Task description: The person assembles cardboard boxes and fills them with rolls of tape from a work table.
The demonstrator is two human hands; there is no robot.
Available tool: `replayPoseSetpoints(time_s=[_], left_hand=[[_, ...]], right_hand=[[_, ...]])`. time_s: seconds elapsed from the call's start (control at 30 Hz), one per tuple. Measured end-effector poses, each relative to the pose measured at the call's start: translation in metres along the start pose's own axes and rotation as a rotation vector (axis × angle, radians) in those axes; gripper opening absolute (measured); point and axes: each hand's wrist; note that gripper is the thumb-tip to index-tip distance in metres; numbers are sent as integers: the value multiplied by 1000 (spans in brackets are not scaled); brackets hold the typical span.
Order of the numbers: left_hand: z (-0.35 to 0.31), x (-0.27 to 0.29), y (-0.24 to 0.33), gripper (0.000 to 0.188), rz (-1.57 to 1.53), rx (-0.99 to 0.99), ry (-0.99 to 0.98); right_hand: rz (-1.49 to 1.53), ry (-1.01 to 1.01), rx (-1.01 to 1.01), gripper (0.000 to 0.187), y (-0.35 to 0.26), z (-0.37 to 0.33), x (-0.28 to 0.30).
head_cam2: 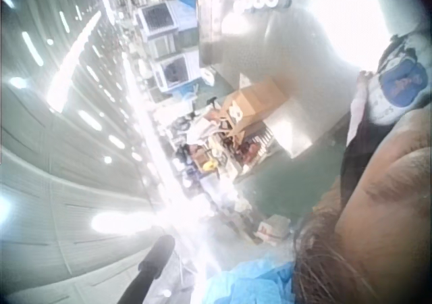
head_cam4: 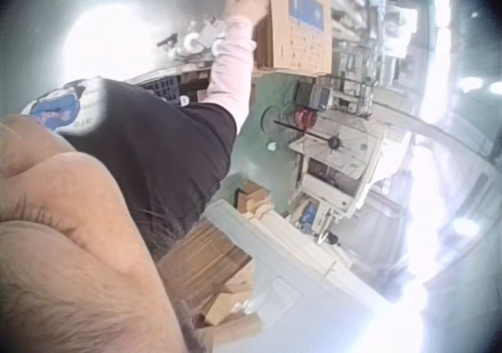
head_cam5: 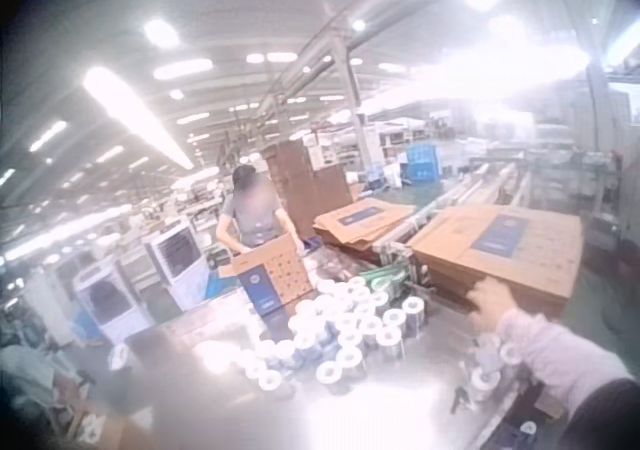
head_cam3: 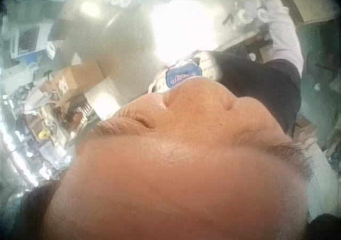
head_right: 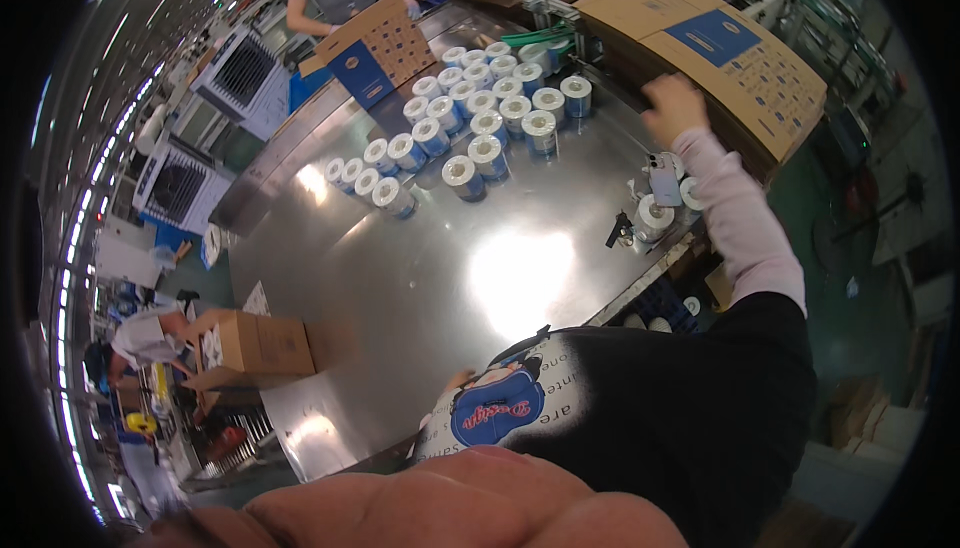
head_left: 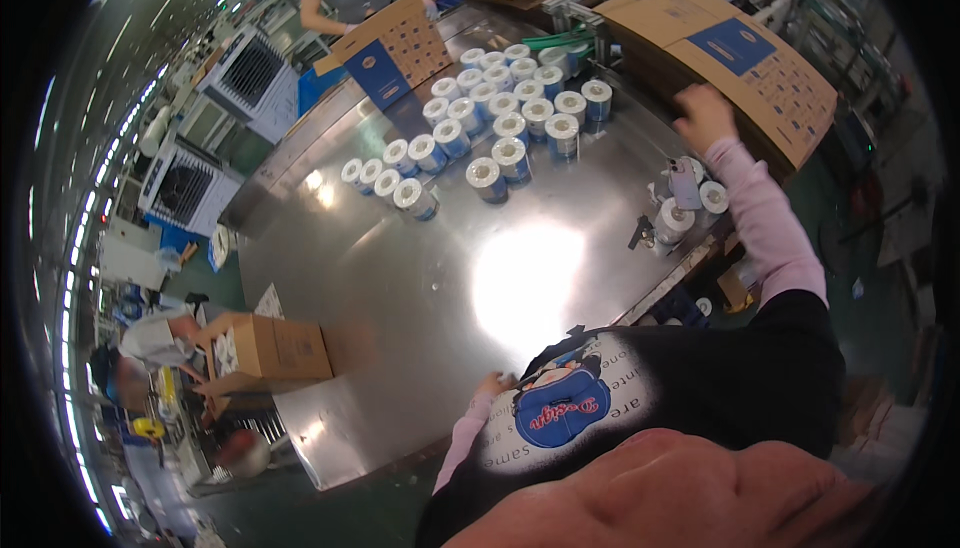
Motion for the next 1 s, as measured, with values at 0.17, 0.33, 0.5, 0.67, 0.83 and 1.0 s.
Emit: replayPoseSetpoints(time_s=[0.17,0.33,0.5,0.67,0.83,1.0], left_hand=[[-9,-3,-2,60,133,46,6],[19,4,-49,66,166,2,-75],[11,-6,-18,68,148,100,-141],[-29,26,4,65,7,182,-88],[-37,38,36,62,-65,133,3],[0,75,62,51,-336,-86,387]], right_hand=[[-595,-209,-640,75,191,-59,21],[-646,-142,-552,51,187,-87,-28],[-655,-93,-456,14,197,-83,-21],[-465,-104,-212,10,139,-64,3],[-359,-48,-50,14,26,-32,105],[59,117,328,31,-35,-12,155]])
Point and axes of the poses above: each hand's wrist, its own z-axis towards the middle knuckle, its own x-axis out of the back of the hand, y = z × x, and after that the axes turned 7 degrees about y, right-handed
